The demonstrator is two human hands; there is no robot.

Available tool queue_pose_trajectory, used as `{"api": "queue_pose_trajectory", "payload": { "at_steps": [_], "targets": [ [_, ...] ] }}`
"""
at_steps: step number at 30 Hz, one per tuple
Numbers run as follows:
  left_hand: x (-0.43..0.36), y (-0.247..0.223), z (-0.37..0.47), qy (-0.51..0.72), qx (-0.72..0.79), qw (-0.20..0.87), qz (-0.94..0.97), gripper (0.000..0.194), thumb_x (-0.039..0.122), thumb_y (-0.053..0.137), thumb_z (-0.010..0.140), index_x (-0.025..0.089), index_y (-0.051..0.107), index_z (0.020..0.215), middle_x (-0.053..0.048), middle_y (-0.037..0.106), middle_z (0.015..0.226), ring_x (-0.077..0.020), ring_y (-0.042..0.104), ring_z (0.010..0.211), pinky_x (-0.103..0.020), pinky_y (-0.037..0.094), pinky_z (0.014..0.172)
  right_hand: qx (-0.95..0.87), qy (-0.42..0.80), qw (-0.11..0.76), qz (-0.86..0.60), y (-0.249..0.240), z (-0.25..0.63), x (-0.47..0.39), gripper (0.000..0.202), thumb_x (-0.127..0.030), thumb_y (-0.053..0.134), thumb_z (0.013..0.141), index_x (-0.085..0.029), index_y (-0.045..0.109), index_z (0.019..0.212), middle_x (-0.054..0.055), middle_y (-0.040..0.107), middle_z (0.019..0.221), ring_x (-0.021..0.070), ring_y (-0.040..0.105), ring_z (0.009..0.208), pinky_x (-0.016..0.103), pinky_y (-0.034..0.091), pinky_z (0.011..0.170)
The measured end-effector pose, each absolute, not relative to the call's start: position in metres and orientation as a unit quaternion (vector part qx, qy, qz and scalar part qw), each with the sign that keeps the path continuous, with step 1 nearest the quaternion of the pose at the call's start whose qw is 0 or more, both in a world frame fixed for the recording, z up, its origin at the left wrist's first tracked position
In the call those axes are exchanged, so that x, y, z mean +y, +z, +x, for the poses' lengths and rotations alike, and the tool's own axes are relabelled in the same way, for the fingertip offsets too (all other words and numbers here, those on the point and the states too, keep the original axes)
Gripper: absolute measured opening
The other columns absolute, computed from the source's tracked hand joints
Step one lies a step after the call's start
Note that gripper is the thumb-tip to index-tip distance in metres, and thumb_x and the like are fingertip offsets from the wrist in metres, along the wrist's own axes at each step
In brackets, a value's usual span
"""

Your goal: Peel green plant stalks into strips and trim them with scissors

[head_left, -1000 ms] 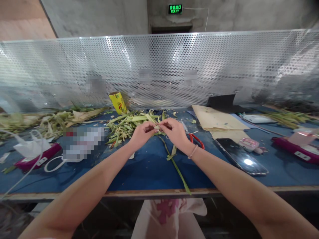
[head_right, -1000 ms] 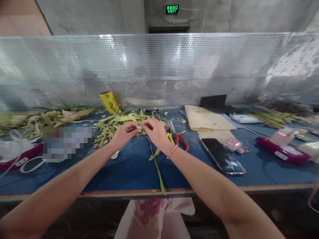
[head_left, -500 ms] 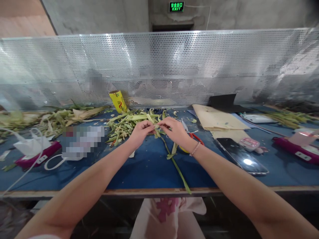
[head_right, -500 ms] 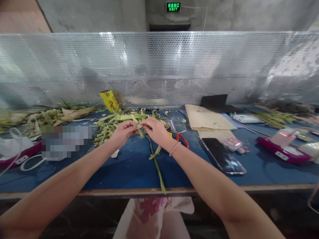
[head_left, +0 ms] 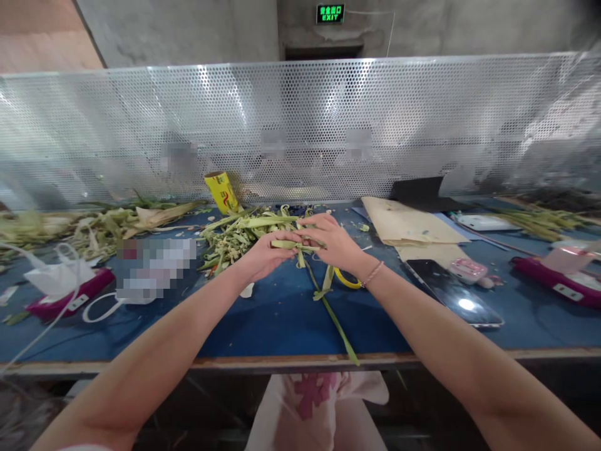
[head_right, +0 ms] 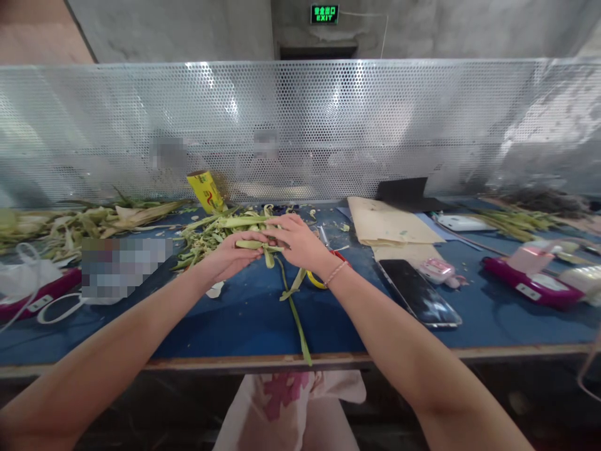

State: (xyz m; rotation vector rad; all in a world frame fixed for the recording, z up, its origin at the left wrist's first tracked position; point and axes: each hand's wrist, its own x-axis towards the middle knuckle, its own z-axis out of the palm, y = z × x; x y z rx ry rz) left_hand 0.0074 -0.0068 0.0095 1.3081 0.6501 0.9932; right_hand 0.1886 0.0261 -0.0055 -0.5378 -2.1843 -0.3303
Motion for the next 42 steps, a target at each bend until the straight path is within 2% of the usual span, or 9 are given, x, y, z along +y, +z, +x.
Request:
{"api": "queue_pose_trajectory", "payload": {
  "at_steps": [5,10,16,19,21,29,36,39,42],
  "targets": [
    [-0.003,0.007,0.009,0.482,0.28,0.625,0.546,0.024,0.008,0.061,0.061,0.015,0.051,0.082,0.002,0.058,0.062,-0.0076,0.054,0.055,-0.022,0.042,0.058,-0.862,-0.119,0.423,-0.253,-0.008,0.185,0.026,0.019,-0.011,0.042,0.079,-0.018,0.059,0.084,0.007,0.062,0.086,0.018,0.053,0.085,0.036,0.042,0.081],
    [0.013,-0.001,0.007,0.615,0.365,0.509,0.478,0.017,0.014,0.048,0.069,0.019,0.041,0.083,0.002,0.056,0.072,-0.0066,0.048,0.051,-0.023,0.04,0.053,-0.781,-0.002,0.486,-0.392,-0.003,0.186,0.023,0.015,-0.022,0.047,0.076,-0.016,0.057,0.067,0.003,0.059,0.065,0.0141,0.053,0.063,0.027,0.041,0.063],
    [0.007,-0.005,0.003,0.56,0.387,0.106,0.725,0.007,0.014,0.051,0.068,0.018,0.05,0.073,0.0,0.049,0.072,-0.011,0.048,0.068,-0.027,0.042,0.067,-0.669,0.284,0.522,-0.447,-0.004,0.175,0.02,0.018,-0.035,0.05,0.071,-0.018,0.047,0.064,-0.004,0.05,0.049,0.0097,0.047,0.044,0.023,0.037,0.047],
    [-0.004,-0.004,0.007,0.496,0.375,-0.117,0.775,0.021,0.017,0.054,0.068,0.018,0.056,0.09,-0.007,0.053,0.09,-0.0191,0.048,0.09,-0.037,0.04,0.083,-0.665,0.295,0.52,-0.447,-0.008,0.165,0.014,0.016,-0.032,0.053,0.069,-0.019,0.043,0.068,-0.006,0.048,0.05,0.009,0.047,0.043,0.022,0.037,0.046],
    [-0.005,-0.005,0.01,0.448,0.376,-0.158,0.796,0.03,0.017,0.054,0.069,0.018,0.055,0.099,-0.01,0.054,0.1,-0.0223,0.046,0.099,-0.041,0.037,0.088,-0.678,0.267,0.523,-0.442,-0.009,0.159,0.008,0.013,-0.028,0.053,0.069,-0.019,0.043,0.069,-0.006,0.046,0.05,0.0084,0.045,0.044,0.021,0.035,0.046],
    [0.003,-0.008,0.01,0.48,0.41,0.103,0.768,0.018,0.01,0.05,0.069,0.017,0.053,0.085,-0.003,0.061,0.079,-0.0124,0.057,0.069,-0.027,0.046,0.064,-0.785,0.165,0.497,-0.33,-0.001,0.158,-0.009,0.013,-0.024,0.044,0.078,-0.018,0.051,0.069,-0.002,0.051,0.061,0.0091,0.046,0.055,0.022,0.036,0.054],
    [-0.005,-0.004,0.019,0.529,0.359,0.392,0.661,0.023,0.028,0.054,0.072,0.02,0.036,0.083,0.008,0.047,0.059,-0.0023,0.039,0.033,-0.017,0.034,0.036,-0.772,0.093,0.522,-0.349,0.004,0.173,0.003,0.019,-0.013,0.049,0.07,-0.017,0.052,0.088,0.003,0.05,0.083,0.007,0.041,0.055,0.023,0.039,0.054],
    [-0.002,-0.007,0.017,0.523,0.349,0.433,0.646,0.024,0.03,0.055,0.072,0.019,0.04,0.086,0.008,0.049,0.058,-0.0036,0.041,0.035,-0.018,0.034,0.035,-0.801,0.127,0.488,-0.324,0.001,0.171,0.005,0.018,-0.016,0.048,0.073,-0.018,0.053,0.09,0.002,0.05,0.08,0.0086,0.045,0.059,0.023,0.04,0.054],
    [0.002,-0.007,0.016,0.522,0.341,0.441,0.645,0.024,0.024,0.058,0.069,0.017,0.048,0.089,0.005,0.053,0.059,-0.0063,0.05,0.049,-0.02,0.041,0.049,-0.811,0.132,0.477,-0.313,-0.002,0.165,0.002,0.019,-0.016,0.049,0.072,-0.018,0.053,0.09,0.002,0.05,0.076,0.0108,0.048,0.064,0.024,0.042,0.056]
  ]
}}
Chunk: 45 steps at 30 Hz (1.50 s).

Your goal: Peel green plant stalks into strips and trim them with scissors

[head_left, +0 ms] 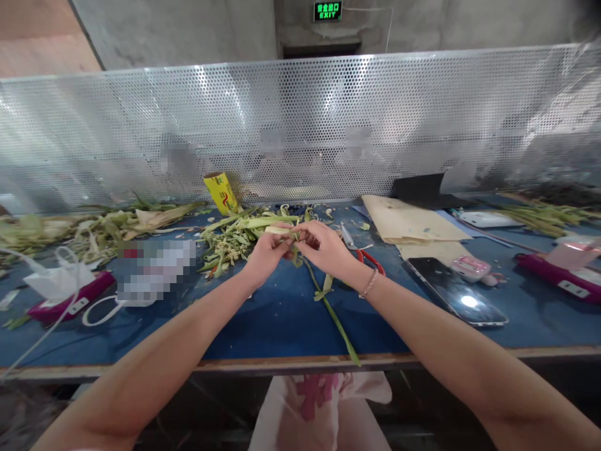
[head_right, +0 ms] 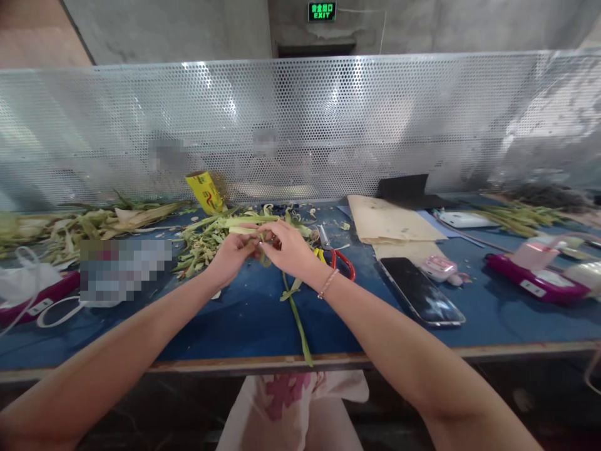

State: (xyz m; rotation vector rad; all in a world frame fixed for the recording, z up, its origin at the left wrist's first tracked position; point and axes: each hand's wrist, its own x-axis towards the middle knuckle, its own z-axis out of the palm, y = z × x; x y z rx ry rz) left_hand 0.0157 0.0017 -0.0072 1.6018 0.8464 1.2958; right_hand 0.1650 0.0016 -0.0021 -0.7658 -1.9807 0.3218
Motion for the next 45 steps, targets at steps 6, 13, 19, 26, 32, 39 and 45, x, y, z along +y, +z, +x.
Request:
{"api": "queue_pose_trajectory", "payload": {
  "at_steps": [6,13,19,26,32,39,45],
  "targets": [
    [0.0,-0.005,0.018,0.541,0.292,0.509,0.603,0.02,0.018,0.058,0.066,0.016,0.055,0.085,0.001,0.059,0.069,-0.0096,0.054,0.063,-0.023,0.042,0.062,-0.819,0.087,0.47,-0.318,-0.006,0.161,-0.002,0.034,-0.009,0.046,0.068,-0.016,0.044,0.1,0.0,0.048,0.072,0.0119,0.047,0.066,0.027,0.042,0.063],
    [-0.005,-0.004,0.019,0.52,0.347,0.409,0.664,0.014,0.031,0.051,0.075,0.017,0.054,0.078,0.002,0.052,0.06,-0.008,0.047,0.049,-0.022,0.038,0.051,-0.846,0.053,0.441,-0.296,-0.004,0.165,-0.008,0.041,-0.017,0.047,0.073,-0.015,0.037,0.113,0.005,0.051,0.086,0.0148,0.049,0.073,0.03,0.044,0.067],
    [-0.01,-0.005,0.02,0.46,0.383,0.277,0.752,0.015,0.003,0.047,0.062,0.017,0.052,0.064,0.003,0.048,0.054,-0.0099,0.045,0.049,-0.023,0.036,0.049,-0.844,-0.034,0.464,-0.267,0.001,0.161,-0.015,0.033,-0.025,0.049,0.078,-0.02,0.046,0.111,0.009,0.044,0.097,0.0174,0.048,0.082,0.037,0.045,0.077],
    [-0.005,-0.009,0.02,0.483,0.369,0.287,0.741,0.013,0.005,0.051,0.062,0.016,0.055,0.066,0.001,0.056,0.065,-0.011,0.051,0.064,-0.023,0.04,0.063,-0.841,0.02,0.495,-0.217,0.001,0.159,-0.01,0.011,-0.013,0.044,0.079,-0.019,0.053,0.077,0.004,0.052,0.081,0.0131,0.05,0.08,0.028,0.045,0.074],
    [-0.005,-0.007,0.02,0.473,0.307,0.577,0.59,0.017,0.021,0.059,0.067,0.018,0.053,0.083,0.002,0.057,0.067,-0.0093,0.055,0.057,-0.024,0.045,0.058,-0.771,0.102,0.536,-0.327,0.006,0.165,-0.006,0.006,-0.013,0.05,0.071,-0.018,0.053,0.07,0.001,0.055,0.073,0.0109,0.051,0.066,0.024,0.044,0.061],
    [-0.006,0.001,0.017,0.47,0.274,0.674,0.5,0.009,0.021,0.06,0.068,0.015,0.053,0.07,-0.001,0.06,0.065,-0.0113,0.06,0.056,-0.026,0.049,0.06,-0.762,0.131,0.538,-0.335,0.007,0.169,-0.001,0.005,-0.017,0.056,0.069,-0.018,0.057,0.064,0.001,0.059,0.068,0.0117,0.055,0.066,0.026,0.046,0.063],
    [-0.002,0.002,0.014,0.481,0.269,0.685,0.476,0.008,0.017,0.059,0.067,0.015,0.051,0.066,-0.001,0.061,0.064,-0.0116,0.061,0.059,-0.027,0.05,0.064,-0.815,0.075,0.521,-0.243,0.004,0.176,0.009,0.01,-0.015,0.053,0.073,-0.02,0.059,0.066,0.002,0.064,0.078,0.0129,0.059,0.078,0.031,0.049,0.074]
  ]
}}
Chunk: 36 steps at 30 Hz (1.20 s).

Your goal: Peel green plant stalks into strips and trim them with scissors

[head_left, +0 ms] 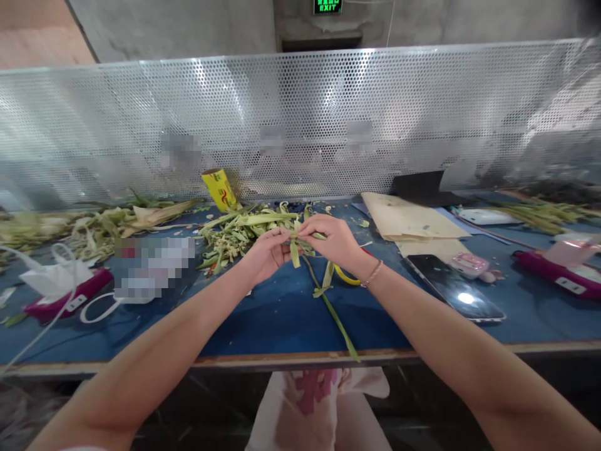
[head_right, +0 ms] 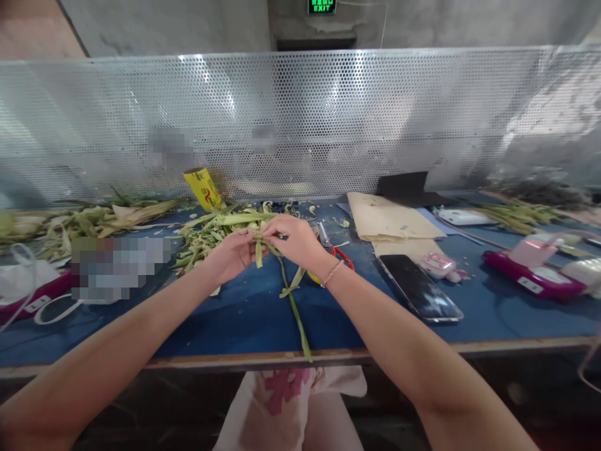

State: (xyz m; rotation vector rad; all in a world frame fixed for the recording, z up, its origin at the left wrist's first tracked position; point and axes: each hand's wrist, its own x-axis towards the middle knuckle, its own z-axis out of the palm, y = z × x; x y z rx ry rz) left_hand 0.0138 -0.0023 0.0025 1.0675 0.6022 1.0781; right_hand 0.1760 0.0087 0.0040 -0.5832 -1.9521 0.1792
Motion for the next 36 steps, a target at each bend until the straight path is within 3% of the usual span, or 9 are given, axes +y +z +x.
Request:
{"api": "queue_pose_trajectory", "payload": {
  "at_steps": [8,17,23,28,33,36],
  "targets": [
    [-0.003,0.007,0.014,0.528,0.284,0.638,0.483,0.01,0.015,0.058,0.067,0.015,0.049,0.063,0.001,0.059,0.059,-0.0107,0.059,0.056,-0.024,0.048,0.057,-0.895,-0.103,0.405,-0.155,0.003,0.183,0.006,0.025,-0.017,0.046,0.078,-0.016,0.053,0.101,0.011,0.055,0.102,0.0187,0.049,0.103,0.038,0.045,0.088],
    [-0.005,0.001,0.02,0.541,0.298,0.602,0.506,0.016,0.019,0.063,0.065,0.014,0.048,0.067,0.004,0.057,0.058,-0.0072,0.057,0.055,-0.021,0.047,0.056,-0.856,-0.17,0.449,-0.192,-0.004,0.174,0.005,0.014,-0.015,0.047,0.075,-0.016,0.055,0.087,0.009,0.055,0.089,0.0185,0.051,0.087,0.037,0.045,0.079],
    [-0.006,0.002,0.021,0.538,0.302,0.589,0.523,0.018,0.022,0.063,0.065,0.014,0.047,0.067,0.002,0.059,0.063,-0.0085,0.059,0.062,-0.026,0.048,0.069,-0.817,-0.035,0.519,-0.25,-0.007,0.167,0.004,0.013,-0.018,0.044,0.081,-0.018,0.056,0.076,0.004,0.057,0.079,0.0135,0.052,0.078,0.028,0.044,0.073],
    [-0.001,-0.003,0.015,0.524,0.29,0.518,0.61,0.021,0.024,0.065,0.063,0.015,0.047,0.069,0.003,0.057,0.067,-0.0095,0.058,0.067,-0.031,0.047,0.075,-0.759,0.126,0.537,-0.346,-0.003,0.162,0.0,0.009,-0.022,0.053,0.074,-0.017,0.058,0.07,0.0,0.056,0.066,0.0108,0.05,0.062,0.024,0.041,0.058],
    [0.001,-0.007,0.012,0.503,0.348,0.302,0.732,0.022,0.026,0.065,0.062,0.016,0.046,0.068,0.005,0.045,0.06,-0.0051,0.045,0.053,-0.02,0.04,0.053,-0.677,0.315,0.547,-0.379,0.003,0.158,-0.003,0.015,-0.029,0.062,0.064,-0.017,0.054,0.063,-0.004,0.052,0.054,0.0075,0.046,0.049,0.022,0.038,0.049],
    [-0.002,-0.005,0.013,0.477,0.381,0.157,0.777,0.018,0.028,0.06,0.066,0.016,0.047,0.064,0.005,0.043,0.056,-0.0052,0.039,0.049,-0.019,0.033,0.047,-0.628,0.399,0.552,-0.376,0.004,0.157,-0.002,0.021,-0.029,0.067,0.058,-0.017,0.05,0.063,-0.005,0.052,0.052,0.0067,0.048,0.046,0.022,0.04,0.047]
  ]
}}
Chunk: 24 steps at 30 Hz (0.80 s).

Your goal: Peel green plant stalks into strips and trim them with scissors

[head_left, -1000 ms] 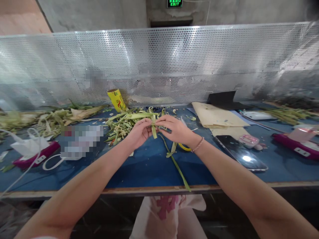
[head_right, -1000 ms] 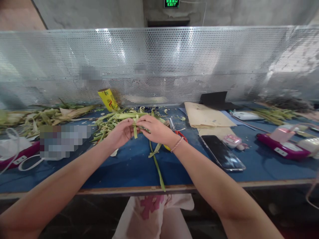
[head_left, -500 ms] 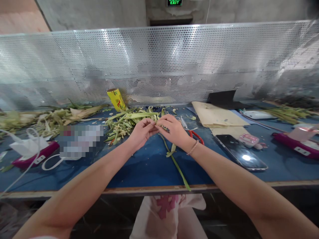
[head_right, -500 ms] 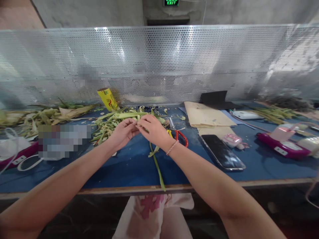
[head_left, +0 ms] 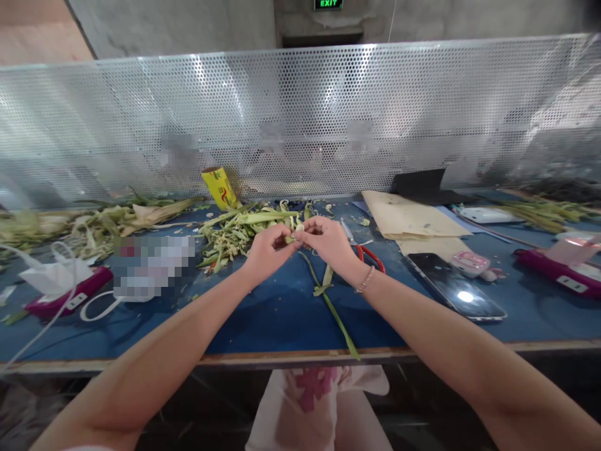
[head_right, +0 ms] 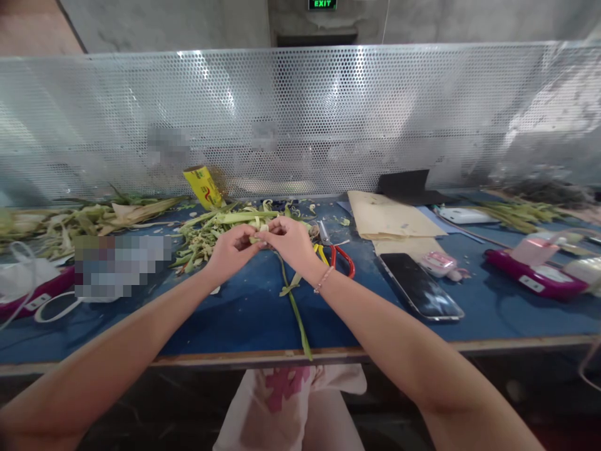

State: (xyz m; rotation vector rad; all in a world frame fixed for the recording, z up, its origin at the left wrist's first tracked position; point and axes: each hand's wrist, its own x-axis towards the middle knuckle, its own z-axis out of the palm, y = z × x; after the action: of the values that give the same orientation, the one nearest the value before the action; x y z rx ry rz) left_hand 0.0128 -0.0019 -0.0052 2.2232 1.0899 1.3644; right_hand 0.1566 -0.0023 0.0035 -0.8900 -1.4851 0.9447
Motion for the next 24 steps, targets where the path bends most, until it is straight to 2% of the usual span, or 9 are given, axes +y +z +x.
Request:
{"api": "queue_pose_trajectory", "payload": {
  "at_steps": [4,8,11,18,21,24],
  "targets": [
    [-0.004,-0.003,0.013,0.472,0.35,0.056,0.807,0.014,0.025,0.056,0.069,0.016,0.047,0.063,0.001,0.053,0.067,-0.0059,0.042,0.054,-0.019,0.034,0.05,-0.577,0.473,0.544,-0.383,0.002,0.154,0.0,0.024,-0.028,0.07,0.055,-0.017,0.05,0.064,-0.004,0.055,0.051,0.0066,0.05,0.045,0.021,0.042,0.048],
    [-0.003,-0.003,0.012,0.467,0.357,0.051,0.807,0.015,0.021,0.051,0.071,0.016,0.044,0.059,0.001,0.051,0.061,-0.0058,0.04,0.051,-0.019,0.034,0.049,-0.534,0.544,0.533,-0.366,0.001,0.153,0.0,0.026,-0.034,0.066,0.061,-0.016,0.049,0.056,-0.002,0.056,0.051,0.0063,0.052,0.046,0.021,0.044,0.05],
    [-0.002,-0.003,0.011,0.478,0.38,0.1,0.785,0.016,0.022,0.05,0.071,0.017,0.043,0.058,0.003,0.046,0.056,-0.0058,0.04,0.048,-0.02,0.034,0.049,-0.489,0.594,0.541,-0.34,0.0,0.154,0.0,0.028,-0.038,0.065,0.063,-0.016,0.049,0.056,-0.002,0.055,0.053,0.0074,0.053,0.048,0.022,0.045,0.051],
    [0.001,-0.004,0.011,0.515,0.387,0.274,0.714,0.02,0.032,0.057,0.069,0.017,0.044,0.064,0.002,0.052,0.062,-0.0092,0.054,0.054,-0.024,0.046,0.056,-0.45,0.629,0.558,-0.301,-0.005,0.155,0.009,0.012,-0.022,0.065,0.06,-0.015,0.056,0.064,-0.004,0.055,0.06,0.0045,0.051,0.051,0.021,0.042,0.057],
    [0.003,-0.004,0.011,0.526,0.377,0.332,0.686,0.022,0.034,0.059,0.067,0.017,0.045,0.065,0.002,0.055,0.062,-0.0119,0.059,0.059,-0.027,0.049,0.062,-0.48,0.627,0.547,-0.277,-0.004,0.155,0.008,0.011,-0.02,0.064,0.058,-0.015,0.058,0.065,-0.002,0.058,0.064,0.0069,0.055,0.06,0.024,0.044,0.066],
    [0.003,-0.004,0.011,0.541,0.37,0.363,0.662,0.023,0.035,0.06,0.067,0.018,0.045,0.066,0.002,0.059,0.063,-0.0126,0.062,0.061,-0.029,0.05,0.066,-0.502,0.607,0.547,-0.282,-0.004,0.157,0.007,0.012,-0.017,0.063,0.057,-0.016,0.059,0.068,-0.003,0.058,0.063,0.0077,0.055,0.062,0.025,0.044,0.068]
  ]
}}
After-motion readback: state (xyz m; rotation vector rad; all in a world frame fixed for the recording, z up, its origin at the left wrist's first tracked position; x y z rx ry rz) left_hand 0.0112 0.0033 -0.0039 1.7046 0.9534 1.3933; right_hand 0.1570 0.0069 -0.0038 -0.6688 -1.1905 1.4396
